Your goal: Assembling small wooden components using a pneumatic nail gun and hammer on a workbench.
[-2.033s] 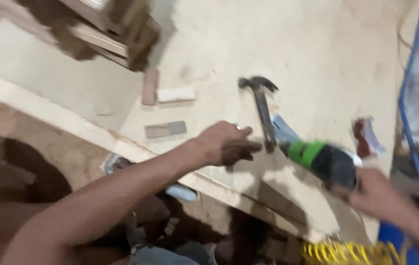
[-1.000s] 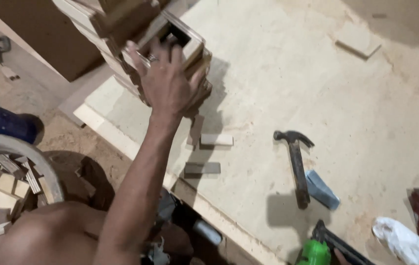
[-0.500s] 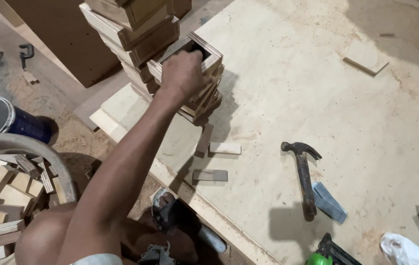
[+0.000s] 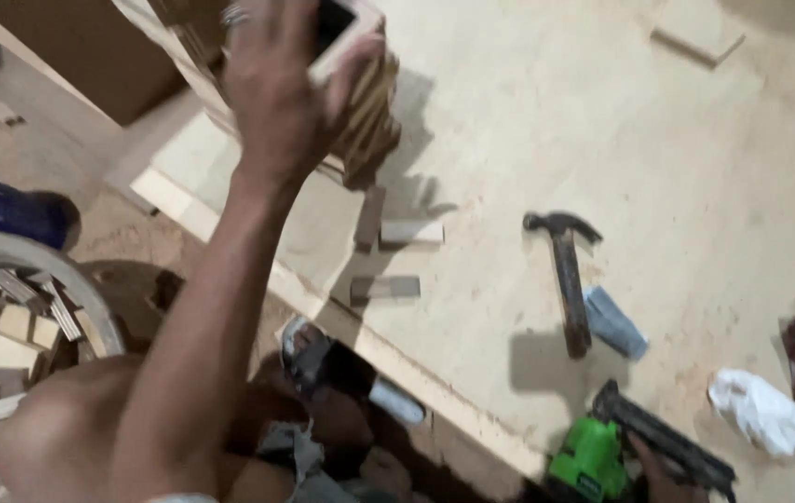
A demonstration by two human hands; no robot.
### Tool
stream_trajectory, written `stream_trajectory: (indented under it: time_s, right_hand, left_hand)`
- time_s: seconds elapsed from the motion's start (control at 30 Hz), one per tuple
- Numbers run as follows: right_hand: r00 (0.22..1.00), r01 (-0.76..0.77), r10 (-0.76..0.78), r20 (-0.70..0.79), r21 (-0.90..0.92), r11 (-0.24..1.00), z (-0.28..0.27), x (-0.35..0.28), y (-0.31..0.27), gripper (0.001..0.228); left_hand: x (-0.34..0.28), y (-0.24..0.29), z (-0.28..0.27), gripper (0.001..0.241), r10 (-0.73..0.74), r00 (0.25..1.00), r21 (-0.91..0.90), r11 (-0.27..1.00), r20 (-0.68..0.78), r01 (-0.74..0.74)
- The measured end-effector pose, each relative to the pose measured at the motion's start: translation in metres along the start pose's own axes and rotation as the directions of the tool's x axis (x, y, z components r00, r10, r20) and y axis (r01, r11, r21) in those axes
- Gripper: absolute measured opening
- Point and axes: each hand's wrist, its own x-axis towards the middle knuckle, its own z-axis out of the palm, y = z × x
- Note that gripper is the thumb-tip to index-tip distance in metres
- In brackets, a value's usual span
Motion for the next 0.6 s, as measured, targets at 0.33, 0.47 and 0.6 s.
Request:
stream_trajectory:
  time_s: [0.33, 0.47, 0.6]
  right_hand:
    - [0.956, 0.181, -0.207, 0.206, 0.142, 0.973, -0.275, -0.092, -0.125, 0.112]
    - [0.857, 0.471, -0.352, -0.378, 0.292, 0.833, -0.271, -0.066, -0.087, 0.038]
    - [0.824, 0.424, -0.355, -0.442, 0.064, 0.903, -0.290, -0.028, -0.122, 0.043]
  left_hand:
    - [-0.194, 0.098, -0.005, 0.099, -0.425, 0.546, 0.092, 0.841, 0.722, 0.533]
    - [-0.246, 0.090, 0.038, 0.083, -0.097, 0.679, -0.011, 0.988, 0.727, 0.153]
    - [-0.234, 0.085, 0.043, 0.038, -0.159, 0.562, 0.034, 0.974, 0.812, 0.226]
